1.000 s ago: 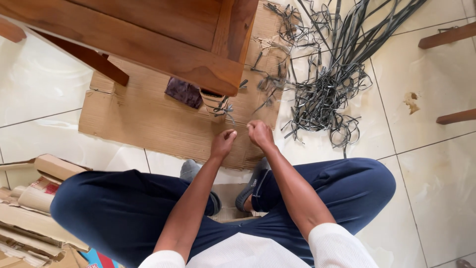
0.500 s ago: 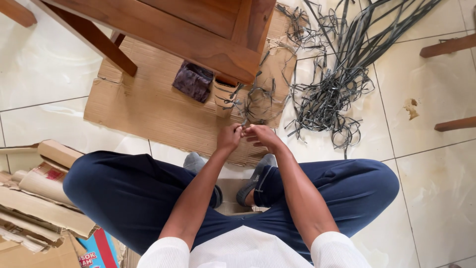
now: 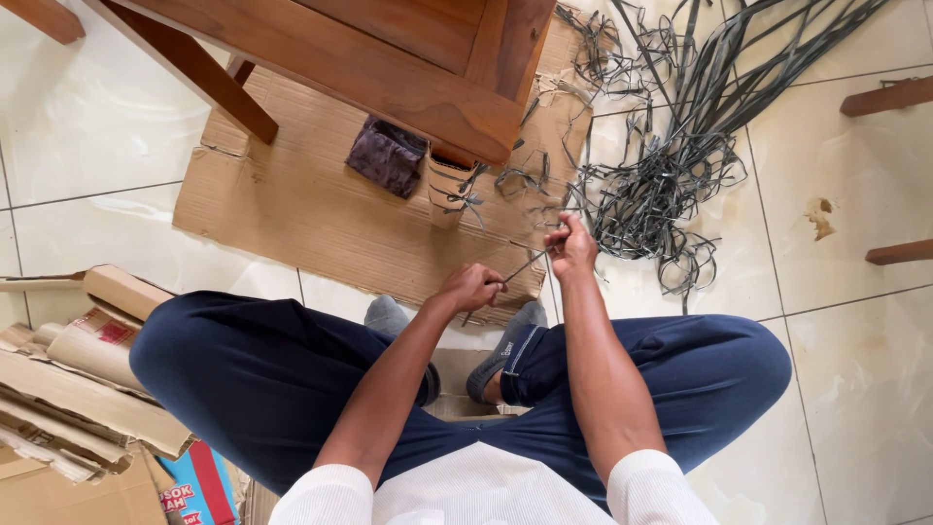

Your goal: Sand a wooden chair and wrap its legs with protective cardboard for transport.

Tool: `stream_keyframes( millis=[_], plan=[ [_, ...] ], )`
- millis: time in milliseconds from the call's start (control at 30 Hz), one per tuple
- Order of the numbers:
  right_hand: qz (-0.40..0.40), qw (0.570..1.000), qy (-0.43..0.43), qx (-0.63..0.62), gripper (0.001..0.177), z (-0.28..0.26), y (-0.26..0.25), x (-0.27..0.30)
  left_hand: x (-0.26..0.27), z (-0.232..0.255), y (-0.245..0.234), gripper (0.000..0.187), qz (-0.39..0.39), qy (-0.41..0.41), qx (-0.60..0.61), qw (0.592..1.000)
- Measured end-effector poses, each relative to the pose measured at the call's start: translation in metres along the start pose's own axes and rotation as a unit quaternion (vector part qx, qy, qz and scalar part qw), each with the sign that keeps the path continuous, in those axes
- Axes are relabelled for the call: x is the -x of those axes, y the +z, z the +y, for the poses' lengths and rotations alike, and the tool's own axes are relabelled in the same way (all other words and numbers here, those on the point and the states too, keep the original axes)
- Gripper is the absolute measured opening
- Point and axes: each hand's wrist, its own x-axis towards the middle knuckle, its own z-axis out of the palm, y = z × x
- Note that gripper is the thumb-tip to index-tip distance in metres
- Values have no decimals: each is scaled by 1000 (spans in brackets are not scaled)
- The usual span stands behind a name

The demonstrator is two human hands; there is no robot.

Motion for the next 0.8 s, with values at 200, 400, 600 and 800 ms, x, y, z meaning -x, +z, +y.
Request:
stream_keyframes(
  millis=[200,400,600,800],
  plan=[
    [54,997,-49,-25,19,-22,-5,5,-2,-3,3,31,-33,-4,2,999],
    [130,945,-46,295,39,-21,24,38,-14,-21,17,30,-2,-7,90,996],
    [-85,847,82,519,59,6,35,53,-16,-15,19,30,87,-23,165,982],
    [-252,885,113,374,27,24,43,55,-8,-9,19,31,71,23,34,997]
  ],
)
